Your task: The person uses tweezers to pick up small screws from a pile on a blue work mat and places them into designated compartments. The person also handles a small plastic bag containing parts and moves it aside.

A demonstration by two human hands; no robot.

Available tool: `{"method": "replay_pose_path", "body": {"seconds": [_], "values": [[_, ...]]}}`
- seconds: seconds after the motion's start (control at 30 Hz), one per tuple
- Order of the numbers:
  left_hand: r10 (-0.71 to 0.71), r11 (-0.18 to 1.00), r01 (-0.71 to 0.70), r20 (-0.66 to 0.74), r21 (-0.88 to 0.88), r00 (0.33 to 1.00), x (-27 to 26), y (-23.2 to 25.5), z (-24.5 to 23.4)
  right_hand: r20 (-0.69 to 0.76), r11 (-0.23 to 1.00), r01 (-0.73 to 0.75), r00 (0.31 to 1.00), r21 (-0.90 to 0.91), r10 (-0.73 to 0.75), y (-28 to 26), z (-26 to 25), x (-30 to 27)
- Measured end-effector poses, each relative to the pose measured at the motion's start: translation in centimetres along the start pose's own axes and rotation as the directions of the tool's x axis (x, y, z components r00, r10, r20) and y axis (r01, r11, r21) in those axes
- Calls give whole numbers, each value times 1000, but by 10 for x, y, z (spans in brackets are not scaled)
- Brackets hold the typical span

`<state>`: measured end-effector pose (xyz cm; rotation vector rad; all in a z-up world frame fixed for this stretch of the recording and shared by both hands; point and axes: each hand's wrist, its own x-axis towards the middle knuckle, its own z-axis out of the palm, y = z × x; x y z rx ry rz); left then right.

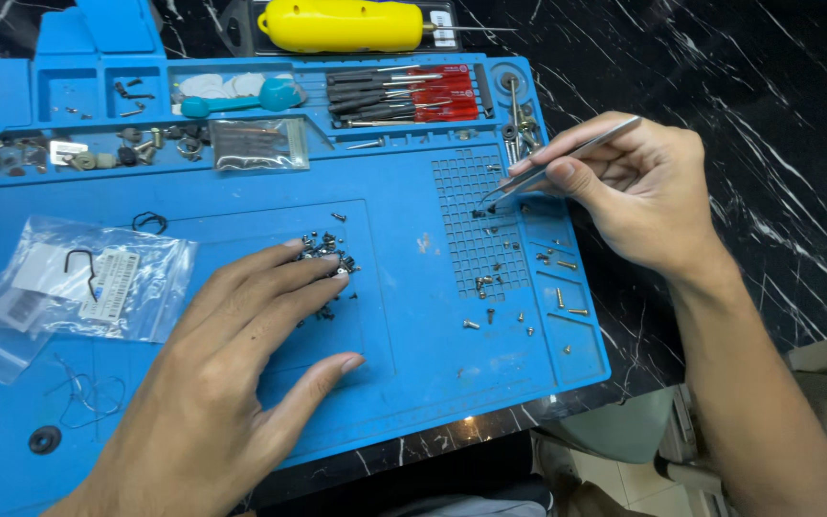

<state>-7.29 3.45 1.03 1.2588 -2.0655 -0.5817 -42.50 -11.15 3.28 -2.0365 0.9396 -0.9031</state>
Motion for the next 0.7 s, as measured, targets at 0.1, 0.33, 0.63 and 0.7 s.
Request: {"method": "replay_pose_path", "body": {"seconds": [0.1,0.33,0.63,0.7], "values": [[4,1000,-4,1,12,1000,1,-1,3,-12,1000,-12,1000,-16,12,4,-2,0],[37,998,-35,-36,51,999,4,-1,5,31,997,-42,999,-65,44,5,-9,-3],[75,990,-66,-74,122,994,3,-8,5,63,994,-30,997,-110,37,2,-7,-3],[91,990,-81,-88,116,992,4,-9,5,66,995,-23,997,-93,29,1,-7,-3]]}}
